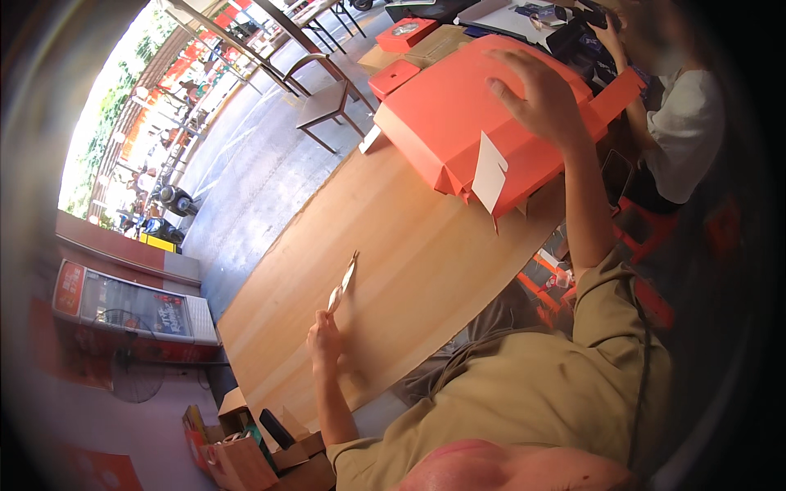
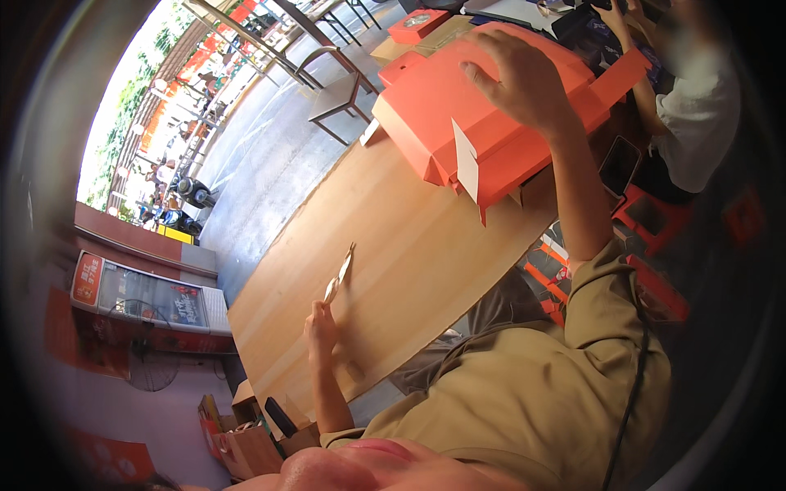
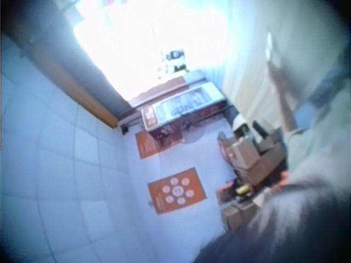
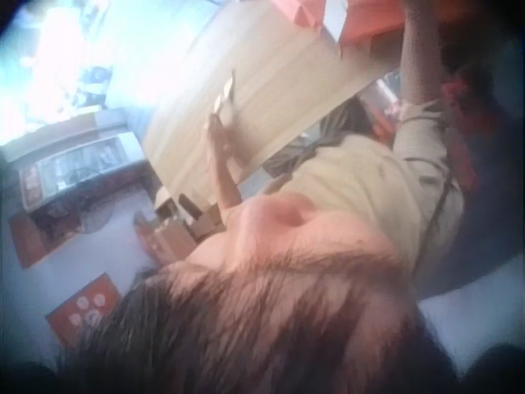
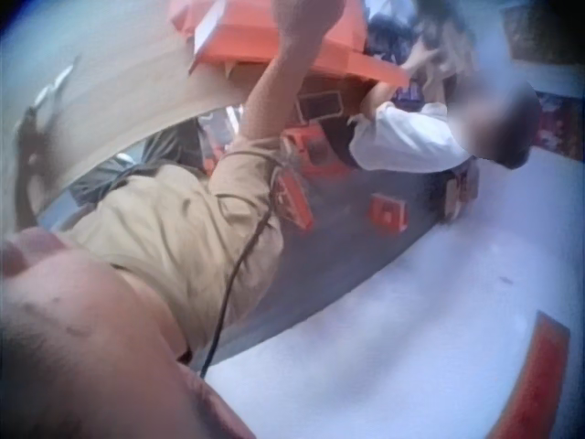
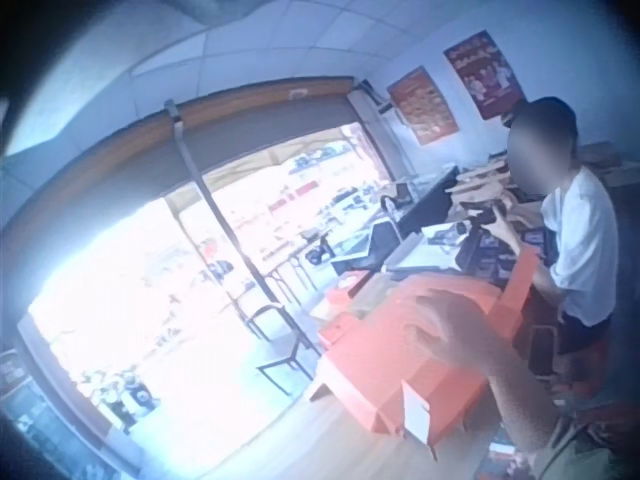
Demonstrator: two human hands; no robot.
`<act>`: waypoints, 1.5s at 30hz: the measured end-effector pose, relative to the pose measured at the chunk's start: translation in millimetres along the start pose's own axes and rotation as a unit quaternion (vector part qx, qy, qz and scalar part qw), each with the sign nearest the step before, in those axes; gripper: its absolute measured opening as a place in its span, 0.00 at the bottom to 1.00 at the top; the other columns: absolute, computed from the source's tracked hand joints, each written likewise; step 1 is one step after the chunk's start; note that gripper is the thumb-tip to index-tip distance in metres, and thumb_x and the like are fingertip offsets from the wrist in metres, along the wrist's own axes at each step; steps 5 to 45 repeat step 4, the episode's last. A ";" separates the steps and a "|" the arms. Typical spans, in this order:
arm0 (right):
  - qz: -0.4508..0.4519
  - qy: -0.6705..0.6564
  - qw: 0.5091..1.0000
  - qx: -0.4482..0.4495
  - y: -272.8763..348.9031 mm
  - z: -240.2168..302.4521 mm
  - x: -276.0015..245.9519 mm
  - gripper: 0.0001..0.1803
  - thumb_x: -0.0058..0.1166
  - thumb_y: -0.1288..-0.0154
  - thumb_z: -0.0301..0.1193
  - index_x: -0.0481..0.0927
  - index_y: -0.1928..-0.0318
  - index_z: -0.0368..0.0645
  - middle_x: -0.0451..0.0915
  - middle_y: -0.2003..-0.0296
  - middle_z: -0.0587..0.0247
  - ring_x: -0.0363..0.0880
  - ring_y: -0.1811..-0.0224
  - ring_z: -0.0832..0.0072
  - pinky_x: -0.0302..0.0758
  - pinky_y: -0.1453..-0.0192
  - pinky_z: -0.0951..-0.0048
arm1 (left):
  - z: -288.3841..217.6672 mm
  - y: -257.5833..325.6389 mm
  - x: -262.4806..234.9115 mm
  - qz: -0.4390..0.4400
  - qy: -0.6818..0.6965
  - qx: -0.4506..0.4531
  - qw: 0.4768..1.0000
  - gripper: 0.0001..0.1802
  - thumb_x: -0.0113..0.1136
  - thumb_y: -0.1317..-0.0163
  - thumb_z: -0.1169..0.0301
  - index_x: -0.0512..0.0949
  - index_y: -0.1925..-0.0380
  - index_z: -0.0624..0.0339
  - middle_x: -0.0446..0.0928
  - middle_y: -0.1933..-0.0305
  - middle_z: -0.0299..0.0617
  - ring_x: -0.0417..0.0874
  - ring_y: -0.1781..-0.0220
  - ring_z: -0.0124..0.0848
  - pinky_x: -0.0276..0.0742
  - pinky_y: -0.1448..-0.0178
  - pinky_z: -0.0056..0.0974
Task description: The person assembles cardboard gift boxes by folding and pressing the panels into shape, then places a wooden dividers insert into one of the boxes.
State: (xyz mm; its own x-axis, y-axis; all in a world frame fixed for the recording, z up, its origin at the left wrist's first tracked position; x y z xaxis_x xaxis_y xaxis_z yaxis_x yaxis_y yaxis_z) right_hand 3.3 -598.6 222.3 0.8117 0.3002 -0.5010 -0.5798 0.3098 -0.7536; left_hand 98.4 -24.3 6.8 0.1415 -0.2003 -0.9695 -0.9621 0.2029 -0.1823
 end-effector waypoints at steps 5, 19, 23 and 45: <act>-0.179 -0.196 0.960 -0.086 64.9 43.5 -25.1 0.25 0.63 0.31 0.51 0.84 0.41 0.50 0.84 0.42 0.52 0.82 0.37 0.51 0.73 0.27 0.48 | -54.5 -24.0 -13.5 0.059 0.110 0.163 0.979 0.16 0.61 0.25 0.59 0.77 0.48 0.58 0.83 0.74 0.54 0.87 0.69 0.56 0.77 0.64 0.58; -0.179 -0.196 0.960 -0.086 64.9 43.5 -25.1 0.25 0.63 0.31 0.51 0.84 0.41 0.50 0.84 0.42 0.52 0.82 0.37 0.51 0.73 0.27 0.48 | -54.5 -24.0 -13.5 0.059 0.110 0.163 0.979 0.16 0.61 0.25 0.59 0.77 0.48 0.58 0.83 0.74 0.54 0.87 0.69 0.56 0.77 0.64 0.58; -0.179 -0.196 0.960 -0.086 64.9 43.5 -25.1 0.25 0.63 0.31 0.51 0.84 0.41 0.50 0.84 0.42 0.52 0.82 0.37 0.51 0.73 0.27 0.48 | -54.5 -24.0 -13.5 0.059 0.110 0.163 0.979 0.16 0.61 0.25 0.59 0.77 0.48 0.58 0.83 0.74 0.54 0.87 0.69 0.56 0.77 0.64 0.58; -0.179 -0.196 0.960 -0.086 64.9 43.5 -25.1 0.25 0.63 0.31 0.51 0.84 0.41 0.50 0.84 0.42 0.52 0.82 0.37 0.51 0.73 0.27 0.48 | -54.5 -24.0 -13.5 0.059 0.110 0.163 0.979 0.16 0.61 0.25 0.59 0.77 0.48 0.58 0.83 0.74 0.54 0.87 0.69 0.56 0.77 0.64 0.58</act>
Point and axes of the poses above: each hand's wrist, its own y-axis away from the middle knuckle, its own x-axis out of the palm, z = x × y, the point moved 3 cm from there along -y, towards the middle knuckle
